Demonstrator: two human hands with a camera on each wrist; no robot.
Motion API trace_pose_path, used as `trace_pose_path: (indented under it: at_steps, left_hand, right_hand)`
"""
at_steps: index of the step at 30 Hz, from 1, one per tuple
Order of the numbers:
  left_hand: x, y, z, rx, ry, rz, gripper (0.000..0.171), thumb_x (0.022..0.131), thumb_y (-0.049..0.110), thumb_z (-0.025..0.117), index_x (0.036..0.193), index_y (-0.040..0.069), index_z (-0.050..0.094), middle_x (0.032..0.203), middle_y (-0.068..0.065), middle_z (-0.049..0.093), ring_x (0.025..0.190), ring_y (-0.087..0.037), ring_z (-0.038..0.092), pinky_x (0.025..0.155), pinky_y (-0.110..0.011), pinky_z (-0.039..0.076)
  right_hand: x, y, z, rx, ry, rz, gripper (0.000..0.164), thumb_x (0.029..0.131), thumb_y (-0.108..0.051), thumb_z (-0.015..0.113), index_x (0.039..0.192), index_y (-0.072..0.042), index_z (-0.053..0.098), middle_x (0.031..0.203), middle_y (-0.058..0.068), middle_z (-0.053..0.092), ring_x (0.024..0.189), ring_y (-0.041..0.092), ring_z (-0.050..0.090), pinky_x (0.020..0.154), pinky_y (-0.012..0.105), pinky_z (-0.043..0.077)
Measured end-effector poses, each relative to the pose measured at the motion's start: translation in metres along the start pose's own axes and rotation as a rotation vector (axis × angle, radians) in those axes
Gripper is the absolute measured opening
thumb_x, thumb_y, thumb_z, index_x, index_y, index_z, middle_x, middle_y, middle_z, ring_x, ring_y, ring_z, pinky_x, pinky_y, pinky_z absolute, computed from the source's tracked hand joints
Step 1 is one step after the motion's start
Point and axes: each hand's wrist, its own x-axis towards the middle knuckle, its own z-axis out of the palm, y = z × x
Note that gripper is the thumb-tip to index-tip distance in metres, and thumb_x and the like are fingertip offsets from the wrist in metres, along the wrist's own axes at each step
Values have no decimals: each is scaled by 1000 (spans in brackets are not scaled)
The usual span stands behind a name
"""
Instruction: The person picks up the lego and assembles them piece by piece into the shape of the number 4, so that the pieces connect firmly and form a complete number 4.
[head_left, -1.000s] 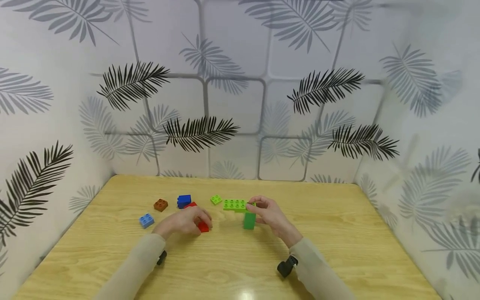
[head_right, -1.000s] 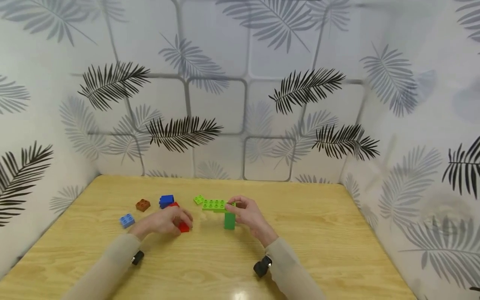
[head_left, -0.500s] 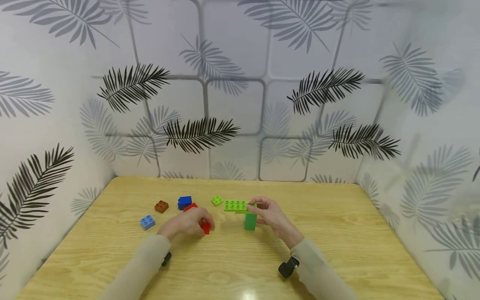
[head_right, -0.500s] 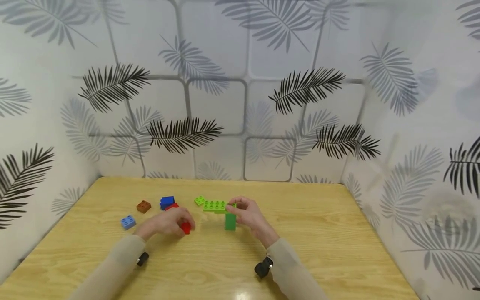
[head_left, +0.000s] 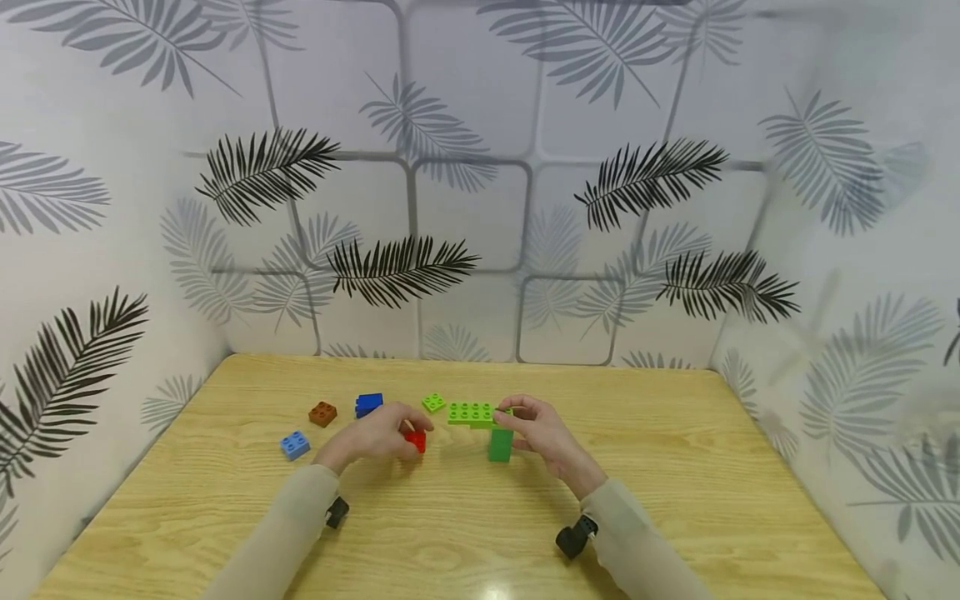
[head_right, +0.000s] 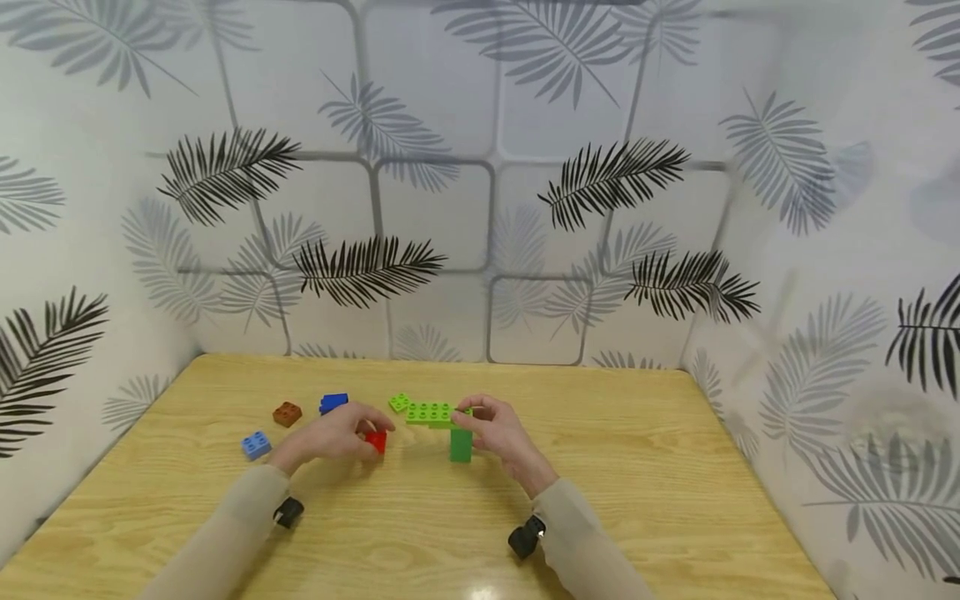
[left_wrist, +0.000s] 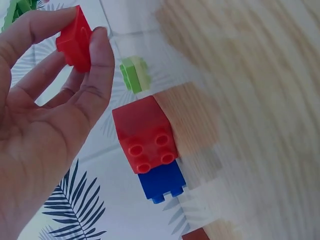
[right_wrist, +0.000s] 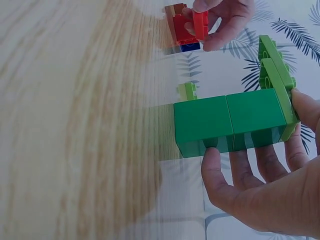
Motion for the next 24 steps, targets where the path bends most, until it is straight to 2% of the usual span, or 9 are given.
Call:
trace_pose_path:
  at_steps: [3, 7, 11, 14, 19, 24]
  left_hand:
    - [0, 2, 1, -17, 47, -11, 44, 80, 10, 76, 123, 12, 68, 115, -1, 66, 102, -19, 59, 85, -38, 52]
    - [1, 5, 2, -88, 80, 39, 44, 83, 9, 74, 127, 9, 65, 115, -4, 65, 94, -18, 60, 79, -35, 52]
    - [4, 8, 3, -199, 85, 88, 47, 86, 7, 72, 132, 6, 60, 120, -11, 61, 90, -19, 63, 73, -31, 52]
    - [6, 11, 6, -271, 99, 112, 49, 87, 6, 71, 134, 6, 58, 125, -15, 60, 91, -21, 65, 74, -33, 55]
    - [13, 13, 14, -375, 112, 124, 51, 87, 5, 72, 136, 6, 56, 124, -15, 60, 90, -22, 66, 76, -34, 57]
    - [20, 18, 20, -485, 90, 112, 55, 86, 5, 73, 138, 9, 54, 122, -15, 57, 97, -21, 69, 81, -32, 58]
  right_hand:
    - [0, 0, 1, 4, -4, 0, 23, 91, -30, 71, 108, -15, 66, 117, 2, 62, 107, 17, 58, 91, 43, 51]
    - [0, 0, 1, 7, -4, -1, 22, 91, -30, 70, 107, -15, 65, 115, 2, 63, 106, 17, 57, 88, 41, 51]
    - [0, -1, 2, 9, 1, 2, 21, 91, -29, 71, 107, -15, 65, 113, 1, 63, 102, 16, 57, 86, 40, 51]
    - [0, -1, 2, 12, 8, 7, 21, 92, -28, 70, 108, -14, 65, 112, 0, 62, 101, 16, 56, 87, 42, 50]
    - [1, 1, 2, 12, 8, 21, 20, 91, -28, 71, 106, -16, 66, 111, 0, 63, 102, 15, 56, 86, 40, 50]
    - [3, 0, 2, 6, 20, 14, 20, 91, -28, 71, 105, -14, 66, 105, -1, 62, 97, 15, 56, 84, 39, 50]
